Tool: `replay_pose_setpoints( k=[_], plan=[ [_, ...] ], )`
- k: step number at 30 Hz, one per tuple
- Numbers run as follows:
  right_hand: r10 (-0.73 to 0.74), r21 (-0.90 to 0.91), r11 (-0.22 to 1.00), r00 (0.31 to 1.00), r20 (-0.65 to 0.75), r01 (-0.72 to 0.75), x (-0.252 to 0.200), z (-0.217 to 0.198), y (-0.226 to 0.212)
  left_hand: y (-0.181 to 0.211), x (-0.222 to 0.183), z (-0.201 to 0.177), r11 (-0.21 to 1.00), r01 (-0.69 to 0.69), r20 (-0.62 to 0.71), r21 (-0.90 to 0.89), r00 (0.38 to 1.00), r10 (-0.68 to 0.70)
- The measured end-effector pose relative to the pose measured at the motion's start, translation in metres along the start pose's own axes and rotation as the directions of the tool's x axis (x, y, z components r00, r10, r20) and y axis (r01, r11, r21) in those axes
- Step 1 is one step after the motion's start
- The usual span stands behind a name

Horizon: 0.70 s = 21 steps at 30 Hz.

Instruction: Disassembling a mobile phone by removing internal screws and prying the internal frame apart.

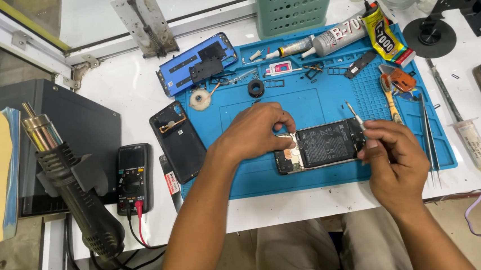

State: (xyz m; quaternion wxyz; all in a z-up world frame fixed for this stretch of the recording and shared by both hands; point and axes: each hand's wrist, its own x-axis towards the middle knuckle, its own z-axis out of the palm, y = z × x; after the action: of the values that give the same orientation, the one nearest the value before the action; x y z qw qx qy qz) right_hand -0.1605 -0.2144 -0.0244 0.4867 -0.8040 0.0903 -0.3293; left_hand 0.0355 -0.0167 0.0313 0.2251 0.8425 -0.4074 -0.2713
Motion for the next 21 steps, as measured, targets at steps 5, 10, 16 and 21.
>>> replay_pose_setpoints(
  k=[5,10,16,21],
  plan=[
    [-0.015,0.005,1.0,1.0,0.013,0.015,-0.001,0.0,0.002,-0.001,0.0,0.001,1.0,0.005,-0.014,-0.004,1.0,-0.005],
    [-0.04,0.009,0.999,0.999,0.018,0.04,-0.002,0.001,0.004,0.001,-0.002,-0.002,1.0,0.003,-0.02,-0.026,1.0,-0.003],
    [-0.02,0.015,1.0,1.0,0.01,0.02,-0.003,0.001,0.004,-0.002,0.001,0.004,0.996,-0.075,-0.058,-0.04,0.996,0.073],
    [-0.004,0.021,1.0,1.0,0.008,0.004,-0.003,0.001,0.003,-0.005,0.003,0.01,0.983,-0.179,-0.041,-0.048,0.983,0.177]
  ],
)
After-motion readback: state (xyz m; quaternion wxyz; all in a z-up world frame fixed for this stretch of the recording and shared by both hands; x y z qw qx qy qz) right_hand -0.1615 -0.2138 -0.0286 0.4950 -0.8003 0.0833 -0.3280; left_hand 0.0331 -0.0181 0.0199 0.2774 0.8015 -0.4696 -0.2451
